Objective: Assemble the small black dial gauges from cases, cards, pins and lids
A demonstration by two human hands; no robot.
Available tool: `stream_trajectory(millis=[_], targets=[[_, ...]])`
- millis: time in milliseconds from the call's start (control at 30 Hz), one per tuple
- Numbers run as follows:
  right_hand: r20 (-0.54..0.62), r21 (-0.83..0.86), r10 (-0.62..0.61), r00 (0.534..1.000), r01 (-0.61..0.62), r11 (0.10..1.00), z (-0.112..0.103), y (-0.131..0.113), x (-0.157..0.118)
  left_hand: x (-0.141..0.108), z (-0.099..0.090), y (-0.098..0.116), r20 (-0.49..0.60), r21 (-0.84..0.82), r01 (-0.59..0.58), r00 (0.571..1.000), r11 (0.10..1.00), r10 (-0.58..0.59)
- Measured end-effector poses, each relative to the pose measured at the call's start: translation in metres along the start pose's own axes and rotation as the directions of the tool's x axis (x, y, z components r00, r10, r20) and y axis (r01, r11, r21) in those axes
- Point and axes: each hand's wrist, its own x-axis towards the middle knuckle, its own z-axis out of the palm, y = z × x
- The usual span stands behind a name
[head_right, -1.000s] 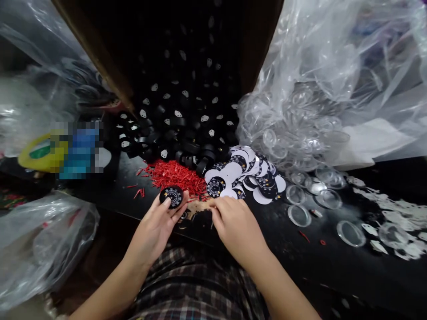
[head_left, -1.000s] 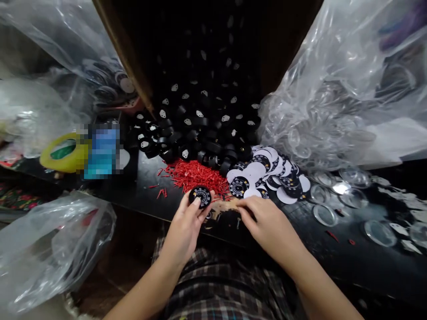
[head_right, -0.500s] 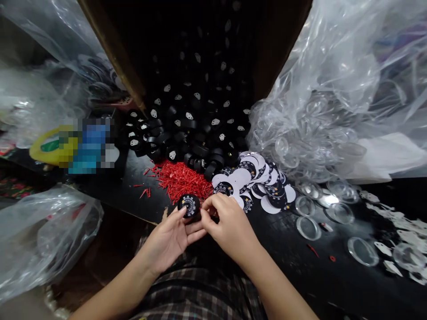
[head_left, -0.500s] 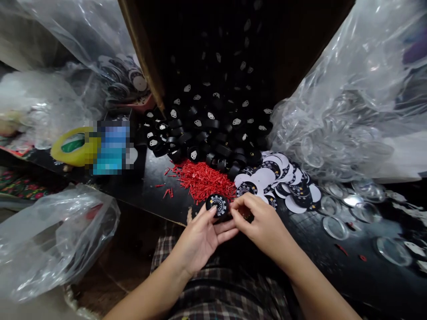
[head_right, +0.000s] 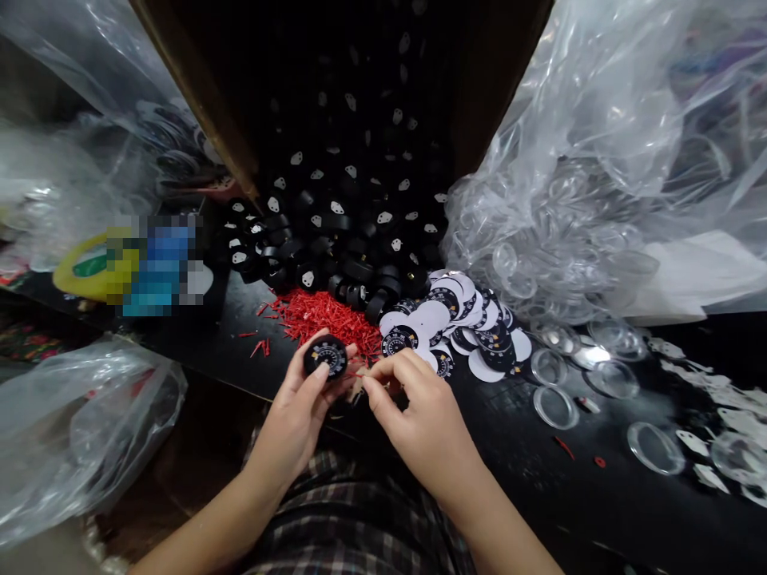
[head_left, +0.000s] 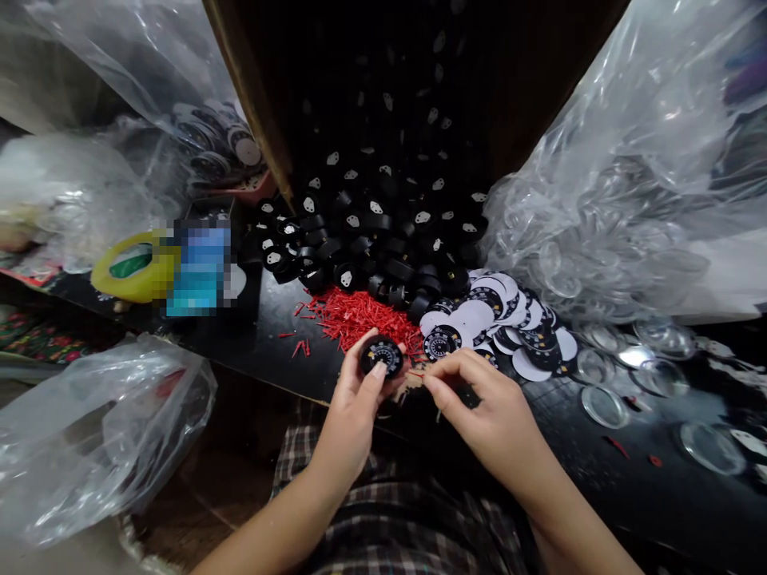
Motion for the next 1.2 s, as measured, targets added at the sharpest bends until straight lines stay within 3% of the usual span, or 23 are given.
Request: stream_trajectory(millis=[167,433,733,933,1033,1100,1200], targets=[[-0.018,-0.037,-0.010,1.000,0.009,0.999,0.002,-0.002,-0.001,0.004,0.010,-0.005,0.103,0.076,0.013,0.994,0.997,-0.021],[-0.024,-0.031,0.020,1.000,-0.021,0.999,0.002,-0.003,-0.001,0.000,0.011,-0.004,0.148,0.143,-0.079,0.987,0.987,0.058],[-0.024,-0.067,0.023,0.999,-0.025,0.997,0.004,-0.010,-0.006,-0.006,0.012,0.005,0.062,0.403,-0.197,0.980,0.894,0.188],[-0.091,-0.063,0.053,0.994,-0.059,0.996,0.010,-0.014,-0.010,-0.009,0.007,0.005,0.077,0.533,-0.262,0.962,0.805,0.262],[-0.056,-0.009,0.097,0.994,-0.097,0.995,0.007,-0.012,-0.009,-0.007,0.004,0.008,0.151,0.555,-0.262,0.965,0.790,0.215],[-0.010,0.012,0.090,0.996,-0.090,0.996,0.002,-0.009,-0.006,-0.004,0.004,0.010,0.198,0.498,-0.208,0.972,0.842,0.123],[-0.029,-0.040,-0.043,0.999,0.042,0.998,-0.002,-0.006,-0.003,-0.001,0.004,0.013,0.241,0.368,-0.100,0.971,0.925,0.009]])
